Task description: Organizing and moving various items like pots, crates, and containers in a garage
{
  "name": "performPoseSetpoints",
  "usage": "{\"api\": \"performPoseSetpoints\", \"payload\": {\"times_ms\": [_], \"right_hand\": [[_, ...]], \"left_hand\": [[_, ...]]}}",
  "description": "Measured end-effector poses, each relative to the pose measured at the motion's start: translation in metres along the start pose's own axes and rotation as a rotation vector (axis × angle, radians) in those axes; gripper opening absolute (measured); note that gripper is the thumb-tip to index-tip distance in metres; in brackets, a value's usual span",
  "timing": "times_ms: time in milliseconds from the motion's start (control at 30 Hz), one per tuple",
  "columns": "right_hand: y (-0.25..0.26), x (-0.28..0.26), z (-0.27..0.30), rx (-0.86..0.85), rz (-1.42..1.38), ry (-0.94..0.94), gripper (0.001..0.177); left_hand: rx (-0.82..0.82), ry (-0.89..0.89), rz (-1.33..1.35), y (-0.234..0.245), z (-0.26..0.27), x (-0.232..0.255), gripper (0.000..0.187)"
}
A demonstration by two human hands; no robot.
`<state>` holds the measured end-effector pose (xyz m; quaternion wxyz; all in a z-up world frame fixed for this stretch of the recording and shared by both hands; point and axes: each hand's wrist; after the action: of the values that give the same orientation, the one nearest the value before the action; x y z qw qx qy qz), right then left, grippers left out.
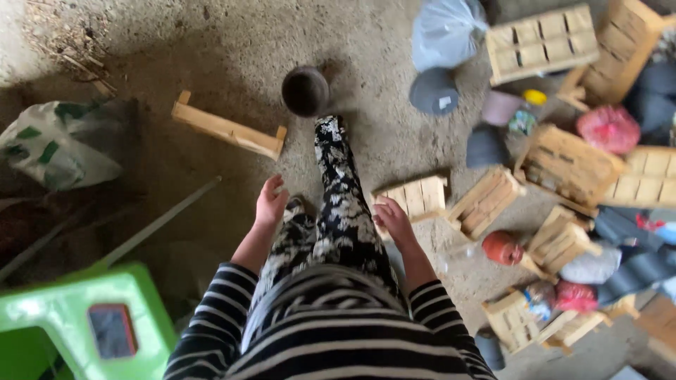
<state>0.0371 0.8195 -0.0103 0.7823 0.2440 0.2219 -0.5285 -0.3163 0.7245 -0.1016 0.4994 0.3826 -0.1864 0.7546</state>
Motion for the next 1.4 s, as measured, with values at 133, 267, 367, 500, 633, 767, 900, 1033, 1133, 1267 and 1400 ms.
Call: {"api": "performPoseSetpoints", "payload": {"times_ms": [133,267,367,500,633,767,900,1033,1133,1267,1400], "right_hand": [[-0.004,-0.085,-0.138,-0.036,0.099,-0.044,0.047],[-0.007,-0.085,-0.334,-0.061,0.442,0.059,0.045],[-0.034,-0.052,-0.461,-0.128,0.528,0.097,0.048],[-0.071,0.016,-0.576,-0.257,0.955,-0.171,0.06],[-0.093,0.107,-0.646,-0.23,0.642,-0.412,0.072],[-0.132,0.091,-0.651,-0.18,0.607,-0.494,0.079],[-0.141,0.092,-0.661,-0.241,0.717,-0.456,0.079],[-0.133,0.067,-0.641,-0.172,0.753,-0.381,0.071],[-0.136,-0.019,-0.605,-0.133,0.859,-0.293,0.066],[-0.122,-0.076,-0.562,-0.154,0.913,-0.149,0.057],[-0.129,-0.137,-0.501,-0.215,1.02,0.023,0.059]], "left_hand": [[0.071,0.19,0.122,-0.034,-0.101,0.001,0.055],[0.087,0.37,0.149,-0.04,-0.224,-0.077,0.055],[0.03,0.404,-0.381,-0.045,-0.311,-0.029,0.048],[0.066,0.436,-0.634,-0.048,-0.45,-0.163,0.043],[0.072,0.522,-0.647,-0.072,-0.509,-0.164,0.046],[-0.073,0.651,-0.571,-0.082,-0.545,-0.204,0.064],[-0.156,0.713,-0.485,-0.094,-0.54,-0.216,0.075],[-0.055,0.673,-0.427,-0.116,-0.501,-0.146,0.082],[0.022,0.579,-0.356,-0.117,-0.475,-0.107,0.08],[0.026,0.526,-0.24,-0.099,-0.415,-0.023,0.083],[0.109,0.481,-0.172,-0.075,-0.35,-0.009,0.085]]}}
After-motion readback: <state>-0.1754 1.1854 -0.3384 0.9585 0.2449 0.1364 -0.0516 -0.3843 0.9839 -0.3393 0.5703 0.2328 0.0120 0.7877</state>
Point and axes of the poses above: each hand's wrist, its own z-axis away from the middle knuckle, its own y-axis out of the back of the hand, x = y × z, and after that the axes turned 4 degrees about z, right-handed
